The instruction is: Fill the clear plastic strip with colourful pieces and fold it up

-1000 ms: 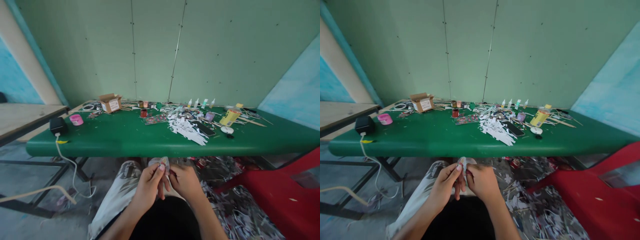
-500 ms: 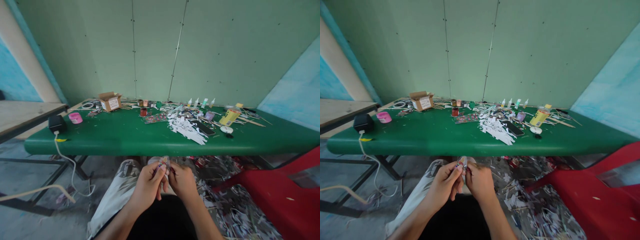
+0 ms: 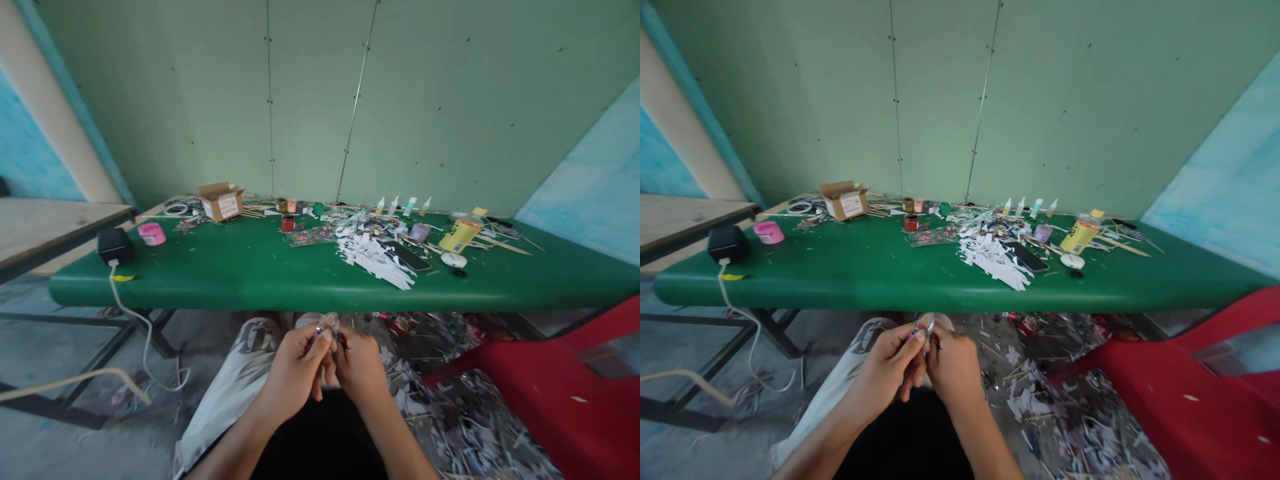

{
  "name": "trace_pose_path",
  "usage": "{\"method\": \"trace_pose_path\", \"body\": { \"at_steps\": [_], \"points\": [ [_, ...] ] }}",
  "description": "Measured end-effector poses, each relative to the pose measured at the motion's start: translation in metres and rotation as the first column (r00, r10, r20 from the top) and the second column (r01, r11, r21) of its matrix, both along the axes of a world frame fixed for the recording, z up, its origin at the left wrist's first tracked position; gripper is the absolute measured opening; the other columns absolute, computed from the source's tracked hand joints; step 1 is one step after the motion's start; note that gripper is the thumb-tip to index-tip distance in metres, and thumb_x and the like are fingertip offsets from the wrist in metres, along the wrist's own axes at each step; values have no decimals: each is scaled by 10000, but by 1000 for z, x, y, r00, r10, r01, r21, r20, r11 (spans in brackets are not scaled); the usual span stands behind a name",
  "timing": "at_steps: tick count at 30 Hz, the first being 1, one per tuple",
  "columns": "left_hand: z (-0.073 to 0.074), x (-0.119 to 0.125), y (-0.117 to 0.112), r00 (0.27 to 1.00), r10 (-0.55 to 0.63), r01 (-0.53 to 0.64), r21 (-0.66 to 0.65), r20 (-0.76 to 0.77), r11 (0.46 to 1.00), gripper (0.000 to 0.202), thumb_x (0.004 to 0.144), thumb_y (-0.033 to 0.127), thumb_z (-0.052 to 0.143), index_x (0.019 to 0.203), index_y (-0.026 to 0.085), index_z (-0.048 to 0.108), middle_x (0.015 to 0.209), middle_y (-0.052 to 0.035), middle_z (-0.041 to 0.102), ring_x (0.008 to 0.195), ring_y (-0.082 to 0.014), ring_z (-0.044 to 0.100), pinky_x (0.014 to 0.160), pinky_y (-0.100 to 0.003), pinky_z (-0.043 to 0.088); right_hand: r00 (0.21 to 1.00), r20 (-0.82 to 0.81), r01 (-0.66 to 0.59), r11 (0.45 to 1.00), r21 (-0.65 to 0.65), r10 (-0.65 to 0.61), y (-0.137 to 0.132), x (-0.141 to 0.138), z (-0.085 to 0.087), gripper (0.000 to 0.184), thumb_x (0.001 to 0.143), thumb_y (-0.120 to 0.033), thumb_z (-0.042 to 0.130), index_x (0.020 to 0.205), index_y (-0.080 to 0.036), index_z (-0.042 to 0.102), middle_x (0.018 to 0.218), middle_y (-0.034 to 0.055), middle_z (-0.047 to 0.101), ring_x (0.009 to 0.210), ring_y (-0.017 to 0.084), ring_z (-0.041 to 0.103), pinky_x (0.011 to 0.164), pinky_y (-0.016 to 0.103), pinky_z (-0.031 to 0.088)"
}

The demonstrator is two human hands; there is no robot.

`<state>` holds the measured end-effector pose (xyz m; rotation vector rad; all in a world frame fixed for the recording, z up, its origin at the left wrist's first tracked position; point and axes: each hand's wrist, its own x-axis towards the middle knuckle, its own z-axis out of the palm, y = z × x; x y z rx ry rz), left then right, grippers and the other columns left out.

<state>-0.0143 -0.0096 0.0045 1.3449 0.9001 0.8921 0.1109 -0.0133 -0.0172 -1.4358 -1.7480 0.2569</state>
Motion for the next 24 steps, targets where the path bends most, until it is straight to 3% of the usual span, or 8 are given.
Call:
{"method": "trace_pose_path", "body": {
  "at_steps": [6,13,16,20,24],
  "points": [
    [6,2,-5,991,105,-103,-20,86,994,378,830,546,511,720,184,509,409,68,516,242,-41,356,273,-143,247,960,-255,-144,984,-100,115,-2,-8,1,359,888,-329,393,657,-179,624,560,48,640,510,155,581,481,224,387],
    [8,2,-6,993,99,-99,0,70,995,376,839,537,502,713,183,511,421,58,539,246,-44,379,285,-146,234,978,-206,-19,1000,5,19,0,-9,-5,259,824,-287,417,669,-191,601,490,18,576,427,137,492,447,228,325],
    [6,3,-6,991,120,-119,-10,62,993,377,826,545,516,719,184,516,424,57,544,248,-48,379,287,-151,238,968,-248,-26,1000,14,29,1,-6,-1,229,799,-244,410,622,-204,549,495,-6,539,435,121,474,467,224,328],
    [8,2,-6,992,103,-100,-41,79,994,374,805,541,540,705,180,534,420,45,553,266,-61,390,293,-165,286,884,-418,-221,975,21,209,1,0,8,192,805,-194,406,639,-208,500,600,-18,531,575,124,521,559,215,392],
    [13,0,-6,985,97,-93,-33,140,995,362,790,502,571,650,169,554,437,23,559,337,-82,456,329,-176,356,748,-589,-378,926,1,305,-2,7,8,66,901,-247,437,892,-222,498,706,-37,505,602,112,487,586,222,409]
  ]
}}
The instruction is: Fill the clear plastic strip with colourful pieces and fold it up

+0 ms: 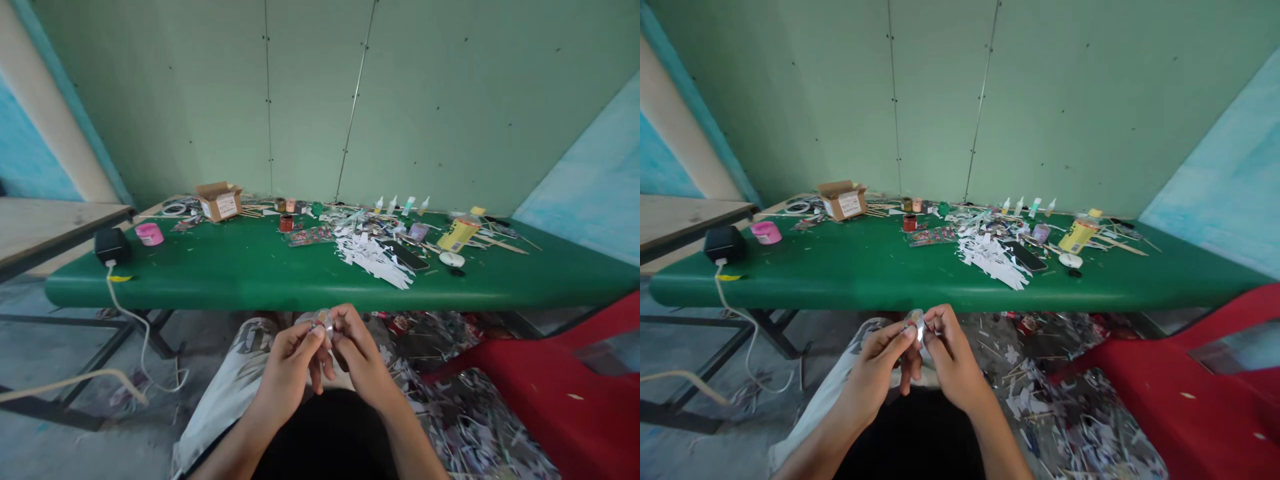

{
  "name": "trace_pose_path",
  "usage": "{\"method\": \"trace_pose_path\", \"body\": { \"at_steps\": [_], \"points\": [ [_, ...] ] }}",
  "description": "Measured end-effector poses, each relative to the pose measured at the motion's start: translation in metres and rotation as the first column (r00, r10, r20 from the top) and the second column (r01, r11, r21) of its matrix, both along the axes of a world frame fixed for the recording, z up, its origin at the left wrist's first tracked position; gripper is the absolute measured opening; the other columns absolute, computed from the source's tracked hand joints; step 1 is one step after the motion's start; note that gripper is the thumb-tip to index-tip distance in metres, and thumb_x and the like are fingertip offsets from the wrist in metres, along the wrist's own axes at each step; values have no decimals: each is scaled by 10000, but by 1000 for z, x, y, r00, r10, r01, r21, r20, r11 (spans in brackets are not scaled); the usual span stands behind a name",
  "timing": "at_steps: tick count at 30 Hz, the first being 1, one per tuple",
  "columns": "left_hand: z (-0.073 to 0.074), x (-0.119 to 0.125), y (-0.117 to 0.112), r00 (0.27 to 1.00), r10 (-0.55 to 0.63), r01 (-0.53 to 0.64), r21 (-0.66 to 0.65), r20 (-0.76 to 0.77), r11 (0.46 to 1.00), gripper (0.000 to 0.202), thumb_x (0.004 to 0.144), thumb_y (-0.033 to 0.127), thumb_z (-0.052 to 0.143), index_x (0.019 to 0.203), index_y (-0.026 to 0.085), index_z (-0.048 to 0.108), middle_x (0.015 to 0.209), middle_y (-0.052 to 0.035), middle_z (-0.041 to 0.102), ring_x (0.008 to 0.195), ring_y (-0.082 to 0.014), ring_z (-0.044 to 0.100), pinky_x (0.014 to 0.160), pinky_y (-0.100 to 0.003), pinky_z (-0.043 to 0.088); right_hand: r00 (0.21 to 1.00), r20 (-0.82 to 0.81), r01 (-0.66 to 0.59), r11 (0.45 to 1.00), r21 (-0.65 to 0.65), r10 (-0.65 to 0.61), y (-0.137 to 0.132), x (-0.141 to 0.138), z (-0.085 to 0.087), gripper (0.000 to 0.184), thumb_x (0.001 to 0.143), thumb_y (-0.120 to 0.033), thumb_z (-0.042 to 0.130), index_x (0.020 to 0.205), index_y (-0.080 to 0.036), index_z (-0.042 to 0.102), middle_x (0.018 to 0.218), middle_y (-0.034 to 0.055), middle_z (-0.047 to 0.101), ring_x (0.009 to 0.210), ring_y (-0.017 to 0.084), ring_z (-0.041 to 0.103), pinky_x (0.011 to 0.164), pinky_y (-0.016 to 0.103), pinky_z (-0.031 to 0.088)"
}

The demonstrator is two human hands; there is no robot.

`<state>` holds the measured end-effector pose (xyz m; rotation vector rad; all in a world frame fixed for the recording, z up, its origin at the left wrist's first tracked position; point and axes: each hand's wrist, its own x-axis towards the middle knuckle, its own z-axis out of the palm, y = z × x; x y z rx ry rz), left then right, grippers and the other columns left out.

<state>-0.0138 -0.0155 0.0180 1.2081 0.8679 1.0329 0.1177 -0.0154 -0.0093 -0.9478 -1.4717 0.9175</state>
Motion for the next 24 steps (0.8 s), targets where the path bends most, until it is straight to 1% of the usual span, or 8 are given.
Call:
{"method": "trace_pose_path", "body": {
  "at_steps": [4,7,10,13,15,17,20,24],
  "points": [
    [2,-1,2,1000,13,-13,12,8,1000,352,790,479,583,642,160,574,453,12,558,371,-96,484,354,-185,377,991,-120,63,998,4,-62,-3,0,-1,190,952,-380,425,874,-224,499,631,-56,453,480,90,380,459,210,325],
    [3,-2,0,999,-22,24,52,-36,998,354,817,477,560,682,152,598,512,1,581,387,-97,488,373,-198,383,986,-127,116,992,50,-108,-4,-7,4,234,922,-419,485,847,-207,552,624,-39,511,462,89,417,437,215,335],
    [4,-3,-5,989,-47,68,149,-140,987,376,880,454,490,703,147,616,609,-16,602,442,-95,493,436,-214,414,979,-160,132,991,15,-128,-5,-11,8,270,899,-428,519,749,-204,529,577,-47,503,416,81,419,406,211,339],
    [7,-8,-9,982,20,34,274,-190,961,406,941,457,363,892,161,636,744,-32,619,593,-127,543,550,-237,453,962,-125,244,970,8,-242,-8,-8,11,287,886,-407,534,691,-198,510,538,-56,456,433,78,379,408,203,308],
    [10,-12,-9,975,114,-40,350,-192,936,386,942,472,356,1028,182,595,778,-20,600,655,-135,536,577,-235,432,970,-71,233,972,25,-231,-10,-4,13,295,877,-390,545,661,-193,506,534,-63,412,449,74,333,421,205,283],
    [14,-15,-6,960,139,-39,376,-242,926,321,919,456,431,908,176,588,681,16,528,598,-113,465,531,-215,370,989,-34,146,989,30,-145,-14,-1,17,299,876,-375,544,646,-192,490,548,-68,377,460,71,298,433,211,265],
    [19,-17,-3,949,74,42,357,-305,933,336,911,404,463,665,176,490,558,58,380,515,-85,351,477,-204,290,996,-11,93,995,34,-92,-19,-2,23,301,889,-348,526,639,-197,453,576,-63,370,492,78,308,463,217,270],
    [20,-18,-4,934,86,51,367,-346,929,327,929,393,434,698,173,507,555,65,359,500,-78,333,457,-200,251,993,30,107,992,71,-110,-23,-6,27,293,900,-319,506,639,-200,445,594,-55,375,537,90,339,505,223,287]
  ]
}}
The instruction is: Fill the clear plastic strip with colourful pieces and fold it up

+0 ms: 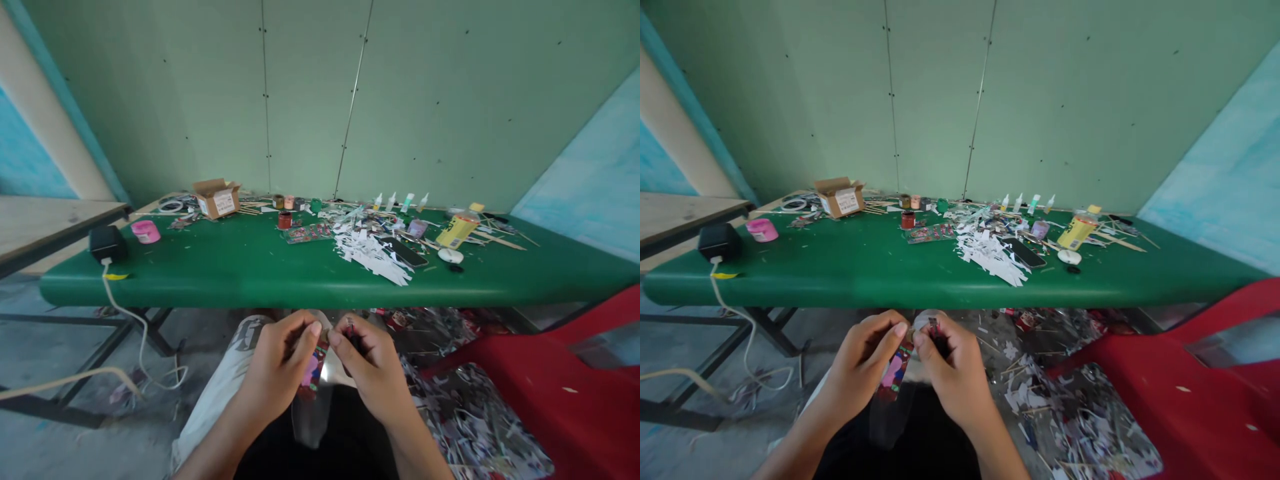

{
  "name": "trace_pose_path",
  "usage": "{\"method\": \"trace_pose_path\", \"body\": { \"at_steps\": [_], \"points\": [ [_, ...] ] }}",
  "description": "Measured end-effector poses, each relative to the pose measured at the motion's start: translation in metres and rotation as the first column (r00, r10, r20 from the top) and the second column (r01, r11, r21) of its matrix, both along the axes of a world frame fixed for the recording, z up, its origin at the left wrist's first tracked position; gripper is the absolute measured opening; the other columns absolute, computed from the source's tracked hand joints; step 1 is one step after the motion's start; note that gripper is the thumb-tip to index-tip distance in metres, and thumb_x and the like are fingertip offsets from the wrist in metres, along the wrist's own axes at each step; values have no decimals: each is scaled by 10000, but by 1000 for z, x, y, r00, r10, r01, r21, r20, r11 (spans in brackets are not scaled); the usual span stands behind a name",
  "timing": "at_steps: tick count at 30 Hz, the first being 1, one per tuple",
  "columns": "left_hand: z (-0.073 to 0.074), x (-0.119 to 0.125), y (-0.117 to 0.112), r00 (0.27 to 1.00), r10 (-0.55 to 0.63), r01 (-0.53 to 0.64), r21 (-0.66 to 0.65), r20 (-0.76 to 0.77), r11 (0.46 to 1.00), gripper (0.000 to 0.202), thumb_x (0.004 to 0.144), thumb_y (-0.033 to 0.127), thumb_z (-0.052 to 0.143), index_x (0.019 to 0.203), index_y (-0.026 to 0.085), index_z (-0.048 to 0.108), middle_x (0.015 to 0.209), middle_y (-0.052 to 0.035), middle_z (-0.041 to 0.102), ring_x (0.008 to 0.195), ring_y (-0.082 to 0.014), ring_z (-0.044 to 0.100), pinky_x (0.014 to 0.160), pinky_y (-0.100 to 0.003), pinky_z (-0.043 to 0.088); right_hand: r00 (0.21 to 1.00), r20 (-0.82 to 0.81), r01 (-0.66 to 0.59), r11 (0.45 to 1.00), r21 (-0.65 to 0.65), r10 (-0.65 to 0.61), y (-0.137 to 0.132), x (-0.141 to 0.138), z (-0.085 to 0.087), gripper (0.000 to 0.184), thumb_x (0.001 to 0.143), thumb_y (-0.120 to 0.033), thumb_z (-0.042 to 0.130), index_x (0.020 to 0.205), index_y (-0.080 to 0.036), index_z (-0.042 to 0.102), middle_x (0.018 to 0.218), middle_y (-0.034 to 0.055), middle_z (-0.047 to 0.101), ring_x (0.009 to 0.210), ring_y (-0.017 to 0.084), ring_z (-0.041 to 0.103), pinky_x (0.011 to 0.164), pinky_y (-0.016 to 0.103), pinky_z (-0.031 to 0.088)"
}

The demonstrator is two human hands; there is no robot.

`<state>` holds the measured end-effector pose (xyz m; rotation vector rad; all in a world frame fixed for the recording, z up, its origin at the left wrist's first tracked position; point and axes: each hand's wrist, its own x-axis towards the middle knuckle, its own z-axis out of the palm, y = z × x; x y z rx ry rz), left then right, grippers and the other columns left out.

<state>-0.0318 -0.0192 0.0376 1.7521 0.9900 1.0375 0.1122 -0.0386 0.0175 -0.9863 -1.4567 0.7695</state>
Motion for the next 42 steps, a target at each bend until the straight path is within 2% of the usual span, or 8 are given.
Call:
{"method": "trace_pose_path", "body": {
  "at_steps": [6,9,13,18,25,37,42],
  "points": [
    [-2,-5,0,1000,-9,10,63,-19,998,364,931,418,427,680,169,514,542,54,392,493,-79,355,455,-207,254,995,64,74,997,-13,-73,-2,-1,3,299,890,-313,509,625,-206,421,584,-57,357,543,98,342,504,228,281],
    [0,-4,1,999,-20,21,44,-28,999,330,925,380,442,667,177,479,511,72,354,455,-69,315,428,-206,219,999,46,-5,1000,-14,5,-4,-2,5,285,902,-346,497,656,-207,455,612,-46,377,562,108,364,517,235,300],
    [6,0,-3,997,-16,14,19,78,1000,307,906,318,440,628,189,425,510,80,329,453,-65,283,421,-196,229,994,-56,-101,993,-54,98,-6,-3,0,331,965,-420,386,714,-214,449,613,-47,358,529,108,334,490,241,285],
    [12,2,-7,990,-19,19,7,137,1000,292,868,294,466,598,187,430,528,69,352,473,-67,289,425,-195,242,997,-46,-54,999,-7,54,-9,-9,-6,384,985,-420,367,667,-209,411,594,-47,354,512,99,317,489,242,274],
    [12,1,-7,982,-28,40,-58,185,998,306,848,320,499,580,189,430,516,61,365,475,-74,314,442,-198,277,1000,-25,3,1000,24,-2,-11,-14,-4,382,986,-405,370,662,-210,424,584,-43,363,514,104,336,490,241,281],
    [9,-2,-8,963,-44,71,-95,267,993,322,855,353,507,595,183,425,541,59,365,492,-70,289,452,-197,260,999,5,-45,998,36,45,-10,-18,-7,368,989,-390,376,668,-211,398,590,-49,359,526,101,342,498,234,278],
    [11,-2,-10,974,-65,82,-68,219,994,310,859,332,489,593,185,430,527,55,381,483,-73,318,449,-199,274,998,-52,-41,997,63,44,-12,-21,-9,373,992,-384,367,666,-209,410,580,-49,361,520,102,337,493,234,279]
  ]
}}
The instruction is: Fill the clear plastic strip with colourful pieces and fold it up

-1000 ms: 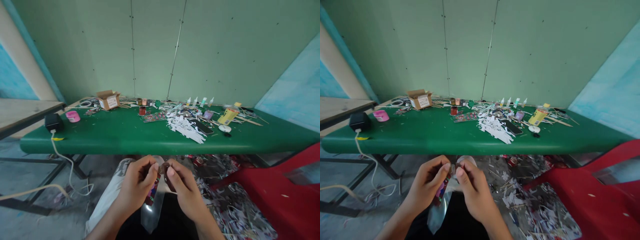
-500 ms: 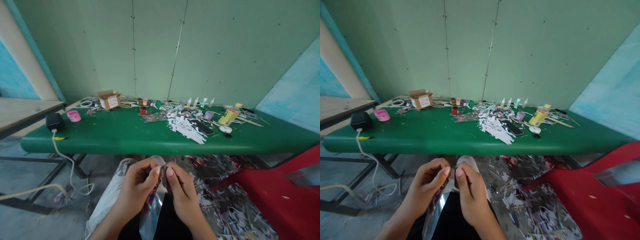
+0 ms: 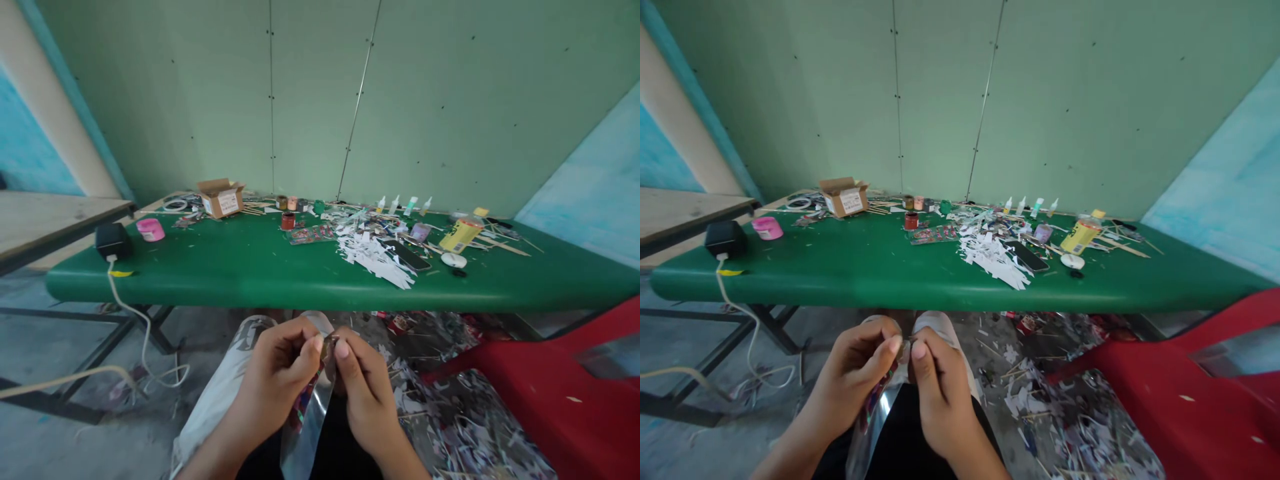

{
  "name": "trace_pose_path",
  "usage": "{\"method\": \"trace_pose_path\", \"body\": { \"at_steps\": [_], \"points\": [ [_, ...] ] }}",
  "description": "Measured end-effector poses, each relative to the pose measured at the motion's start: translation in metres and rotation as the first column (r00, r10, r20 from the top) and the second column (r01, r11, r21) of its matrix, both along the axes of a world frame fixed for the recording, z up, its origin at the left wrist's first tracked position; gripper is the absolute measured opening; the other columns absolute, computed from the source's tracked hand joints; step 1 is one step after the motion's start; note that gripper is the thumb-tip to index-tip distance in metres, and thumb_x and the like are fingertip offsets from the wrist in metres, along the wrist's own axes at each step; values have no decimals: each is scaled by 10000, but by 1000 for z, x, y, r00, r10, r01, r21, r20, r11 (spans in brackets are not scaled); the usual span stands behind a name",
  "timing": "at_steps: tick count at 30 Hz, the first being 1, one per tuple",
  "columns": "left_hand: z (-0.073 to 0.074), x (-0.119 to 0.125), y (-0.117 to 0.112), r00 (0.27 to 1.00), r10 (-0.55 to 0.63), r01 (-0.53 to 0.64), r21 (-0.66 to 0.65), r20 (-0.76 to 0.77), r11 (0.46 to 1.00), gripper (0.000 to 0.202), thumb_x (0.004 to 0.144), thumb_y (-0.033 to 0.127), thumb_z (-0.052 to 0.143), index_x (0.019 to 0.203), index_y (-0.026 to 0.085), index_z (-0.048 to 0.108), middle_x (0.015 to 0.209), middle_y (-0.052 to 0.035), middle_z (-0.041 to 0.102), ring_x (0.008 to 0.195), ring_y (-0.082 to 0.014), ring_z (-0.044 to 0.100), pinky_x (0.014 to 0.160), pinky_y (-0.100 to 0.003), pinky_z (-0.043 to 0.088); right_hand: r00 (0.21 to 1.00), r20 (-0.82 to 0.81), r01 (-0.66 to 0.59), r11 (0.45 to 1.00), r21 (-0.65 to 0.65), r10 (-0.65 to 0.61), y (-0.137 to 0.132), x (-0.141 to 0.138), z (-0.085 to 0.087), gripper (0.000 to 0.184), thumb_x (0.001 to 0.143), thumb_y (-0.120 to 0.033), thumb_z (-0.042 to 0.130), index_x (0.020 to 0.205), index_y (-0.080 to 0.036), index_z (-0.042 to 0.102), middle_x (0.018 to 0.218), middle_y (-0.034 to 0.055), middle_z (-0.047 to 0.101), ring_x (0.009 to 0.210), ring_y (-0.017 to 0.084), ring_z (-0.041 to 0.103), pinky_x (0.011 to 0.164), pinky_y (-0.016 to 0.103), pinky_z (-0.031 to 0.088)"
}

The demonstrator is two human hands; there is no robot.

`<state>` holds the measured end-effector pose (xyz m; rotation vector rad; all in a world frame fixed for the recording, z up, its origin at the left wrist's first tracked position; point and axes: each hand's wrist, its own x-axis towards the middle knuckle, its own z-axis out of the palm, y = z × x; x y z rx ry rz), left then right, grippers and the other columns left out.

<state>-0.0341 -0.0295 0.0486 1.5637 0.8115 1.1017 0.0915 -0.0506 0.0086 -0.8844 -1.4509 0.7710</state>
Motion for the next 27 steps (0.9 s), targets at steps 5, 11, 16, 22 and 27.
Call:
{"method": "trace_pose_path", "body": {
  "at_steps": [5,11,16,22,27],
  "points": [
    [-1,-1,-2,1000,-10,10,3,-15,1000,304,877,324,465,607,191,423,536,54,382,493,-77,333,458,-200,288,999,32,16,1000,5,-17,-1,0,2,371,989,-380,371,661,-211,398,584,-46,354,521,105,336,493,239,276],
    [0,-3,-5,993,-15,17,21,-114,1000,308,898,311,445,615,197,405,544,55,373,494,-79,326,449,-204,267,995,83,60,997,41,-64,-3,2,2,348,995,-364,360,681,-214,377,595,-48,345,532,106,343,494,235,267],
    [0,-4,-5,993,-10,14,35,-121,999,306,900,306,430,616,200,385,539,67,331,492,-77,281,441,-207,233,991,112,68,996,64,-74,-4,0,2,333,997,-333,354,686,-215,375,594,-49,355,530,105,344,494,232,261],
    [1,-3,-4,994,18,-11,69,-103,998,291,895,291,432,622,195,401,551,64,338,498,-77,283,445,-208,232,987,147,63,996,60,-71,-3,0,3,340,998,-316,346,674,-216,357,596,-46,362,534,106,356,501,232,270],
    [2,-3,-4,995,25,-16,87,-95,996,304,893,298,427,611,190,404,549,63,333,502,-77,279,449,-204,238,980,173,88,993,73,-99,-3,2,3,310,995,-328,344,715,-214,412,622,-35,412,555,116,395,516,234,299]
  ]
}}
